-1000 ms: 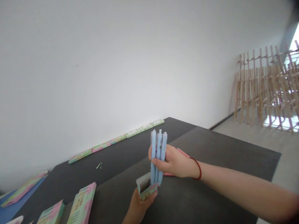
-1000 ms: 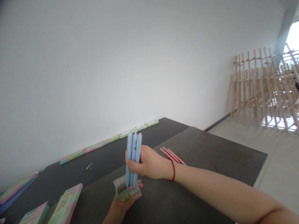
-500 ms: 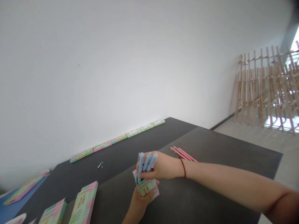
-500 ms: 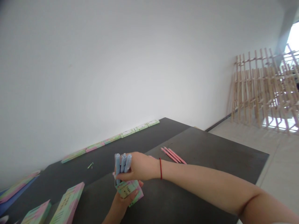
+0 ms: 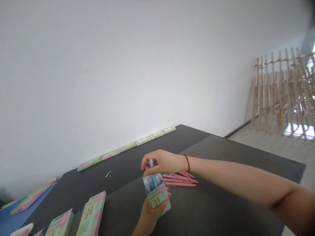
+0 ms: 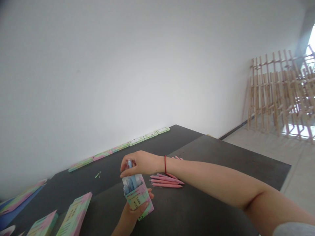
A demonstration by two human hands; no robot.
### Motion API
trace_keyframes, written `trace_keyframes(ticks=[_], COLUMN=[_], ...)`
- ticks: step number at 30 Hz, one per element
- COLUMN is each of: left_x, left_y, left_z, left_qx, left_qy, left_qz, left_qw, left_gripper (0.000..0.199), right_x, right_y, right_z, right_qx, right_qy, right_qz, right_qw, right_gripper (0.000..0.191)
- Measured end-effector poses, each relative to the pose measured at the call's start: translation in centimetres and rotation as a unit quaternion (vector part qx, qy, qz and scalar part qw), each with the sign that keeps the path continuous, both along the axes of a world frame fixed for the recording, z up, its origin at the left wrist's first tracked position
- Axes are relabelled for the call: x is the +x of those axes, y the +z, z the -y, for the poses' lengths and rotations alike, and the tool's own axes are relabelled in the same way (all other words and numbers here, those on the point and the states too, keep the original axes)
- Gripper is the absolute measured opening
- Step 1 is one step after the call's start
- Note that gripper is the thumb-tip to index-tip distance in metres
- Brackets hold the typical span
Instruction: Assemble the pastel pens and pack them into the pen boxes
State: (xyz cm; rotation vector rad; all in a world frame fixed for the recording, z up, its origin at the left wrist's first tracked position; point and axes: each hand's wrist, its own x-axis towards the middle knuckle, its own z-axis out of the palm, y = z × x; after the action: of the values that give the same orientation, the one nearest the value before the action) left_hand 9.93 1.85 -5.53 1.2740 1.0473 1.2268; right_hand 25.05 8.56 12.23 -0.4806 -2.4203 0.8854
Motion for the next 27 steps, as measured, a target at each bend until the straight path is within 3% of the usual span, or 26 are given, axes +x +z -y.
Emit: trace_keyframes(ticks=[5, 10, 12, 15, 18, 23, 27], left_x=[0.1, -0.1, -0.2, -0.2, -0.1, 0.2, 0.0], left_y=[0.0, -0.2, 0.1, 0.8, 1.2, 0.9, 1.2], left_z=[-0.1, -0.1, 0.0, 0.3, 0.5, 0.6, 0.8], left_qx=[0.004, 0.006, 0.01, 0.016, 0.016, -0.016, -0.001], left_qy=[-0.004, -0.006, -0.006, -0.013, -0.022, -0.028, 0.003], left_qz=[0.003, 0.006, -0.003, -0.023, -0.023, -0.013, -0.012], left_qw=[1.0, 1.0, 1.0, 1.0, 0.999, 0.999, 1.0], left_gripper=[0.05, 0.052, 0.048, 0.042, 0.044, 0.051, 0.046], right_x=[0.4, 0.1, 0.0, 0.4, 1.1, 1.5, 1.1], right_y=[-0.2, -1.4, -2.3, -3.3, -3.9, -4.9, -5.9], right_z=[0.0, 0.8, 1.1, 1.4, 1.6, 1.9, 2.0], right_qx=[0.061, 0.258, 0.297, 0.274, 0.209, 0.117, 0.07], right_qy=[-0.024, 0.016, 0.028, 0.025, 0.022, -0.019, -0.057], right_qz=[-0.012, -0.015, 0.012, 0.035, -0.022, -0.157, -0.201], right_qw=[0.998, 0.966, 0.954, 0.961, 0.977, 0.98, 0.975], right_gripper=[0.027, 0.028, 0.033, 0.039, 0.04, 0.013, 0.014])
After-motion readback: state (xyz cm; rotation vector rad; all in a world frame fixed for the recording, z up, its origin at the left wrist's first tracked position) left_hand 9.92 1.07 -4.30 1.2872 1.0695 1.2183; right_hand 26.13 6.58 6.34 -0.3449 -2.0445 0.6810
